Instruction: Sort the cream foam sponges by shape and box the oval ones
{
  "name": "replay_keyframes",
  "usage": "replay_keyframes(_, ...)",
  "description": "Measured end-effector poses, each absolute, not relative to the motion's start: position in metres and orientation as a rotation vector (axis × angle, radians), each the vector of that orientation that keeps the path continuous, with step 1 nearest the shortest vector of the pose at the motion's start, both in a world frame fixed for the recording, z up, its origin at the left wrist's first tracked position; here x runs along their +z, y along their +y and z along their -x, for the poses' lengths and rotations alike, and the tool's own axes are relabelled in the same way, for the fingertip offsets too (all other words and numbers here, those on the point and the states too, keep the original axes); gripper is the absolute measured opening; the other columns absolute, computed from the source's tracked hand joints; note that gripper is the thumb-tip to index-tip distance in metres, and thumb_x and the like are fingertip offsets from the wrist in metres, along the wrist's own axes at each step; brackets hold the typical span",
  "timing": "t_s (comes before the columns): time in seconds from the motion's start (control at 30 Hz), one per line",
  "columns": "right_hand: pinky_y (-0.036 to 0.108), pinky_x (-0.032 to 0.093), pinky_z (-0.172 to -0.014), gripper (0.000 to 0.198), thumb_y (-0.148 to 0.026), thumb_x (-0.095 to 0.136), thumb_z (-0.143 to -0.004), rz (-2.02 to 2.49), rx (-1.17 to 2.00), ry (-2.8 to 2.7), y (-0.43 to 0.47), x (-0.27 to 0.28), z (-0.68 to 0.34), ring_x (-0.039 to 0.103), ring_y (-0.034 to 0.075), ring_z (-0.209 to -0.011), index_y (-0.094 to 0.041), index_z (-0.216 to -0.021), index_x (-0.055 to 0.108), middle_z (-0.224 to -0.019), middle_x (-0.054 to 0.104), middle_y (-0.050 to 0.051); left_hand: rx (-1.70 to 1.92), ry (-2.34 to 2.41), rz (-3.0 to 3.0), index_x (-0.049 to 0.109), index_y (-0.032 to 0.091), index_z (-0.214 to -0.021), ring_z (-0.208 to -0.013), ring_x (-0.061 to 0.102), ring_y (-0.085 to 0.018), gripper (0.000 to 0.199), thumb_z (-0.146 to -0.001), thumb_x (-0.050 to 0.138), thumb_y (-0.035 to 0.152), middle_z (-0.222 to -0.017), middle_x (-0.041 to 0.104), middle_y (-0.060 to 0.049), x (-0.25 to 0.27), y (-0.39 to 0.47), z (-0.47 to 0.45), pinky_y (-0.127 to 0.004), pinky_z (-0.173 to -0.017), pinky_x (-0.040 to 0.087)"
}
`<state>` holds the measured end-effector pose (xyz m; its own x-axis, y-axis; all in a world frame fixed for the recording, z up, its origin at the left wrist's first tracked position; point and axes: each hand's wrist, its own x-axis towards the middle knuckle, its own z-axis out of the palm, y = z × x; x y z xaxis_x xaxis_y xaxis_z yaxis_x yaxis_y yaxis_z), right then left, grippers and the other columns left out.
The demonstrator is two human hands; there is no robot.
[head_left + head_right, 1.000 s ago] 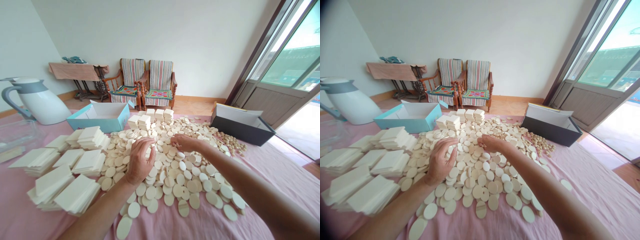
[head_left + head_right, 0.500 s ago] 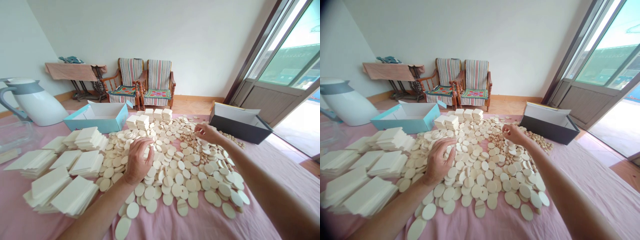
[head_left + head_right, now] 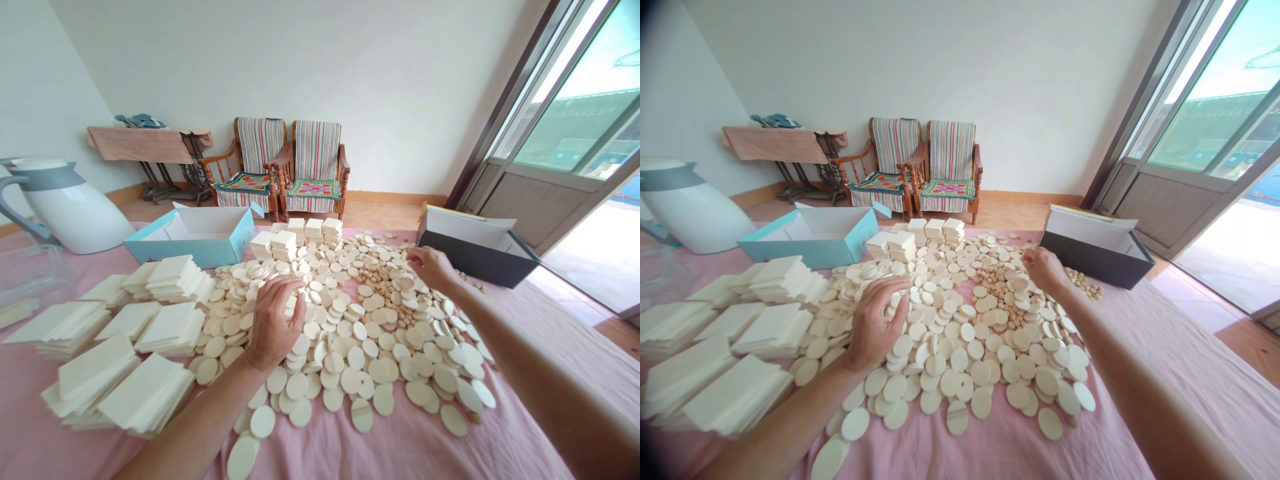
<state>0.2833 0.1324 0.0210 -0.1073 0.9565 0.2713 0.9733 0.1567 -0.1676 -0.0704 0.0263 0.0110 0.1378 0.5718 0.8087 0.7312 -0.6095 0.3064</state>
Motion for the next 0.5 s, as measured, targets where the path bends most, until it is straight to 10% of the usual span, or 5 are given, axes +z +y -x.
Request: replay_keyframes(0.5, 0.021, 0.037, -0.067, 0.015, -0.008, 0.049, -0.081, 1.357, 0.263, -2.605, 0.129, -0.004, -0.145, 0.053, 0.013, -0.076, -0.014, -0.086, 0.061, -0.088, 0.058, 0.007, -1.474, -1.310, 2.241, 0.058, 0.019, -0.101, -0.105, 0.057, -0.021, 0.020, -0.083, 0.054, 0.011, -0.103, 0.066, -0.006, 0.010, 0.026, 0.071, -0.042, -0.097, 0.045)
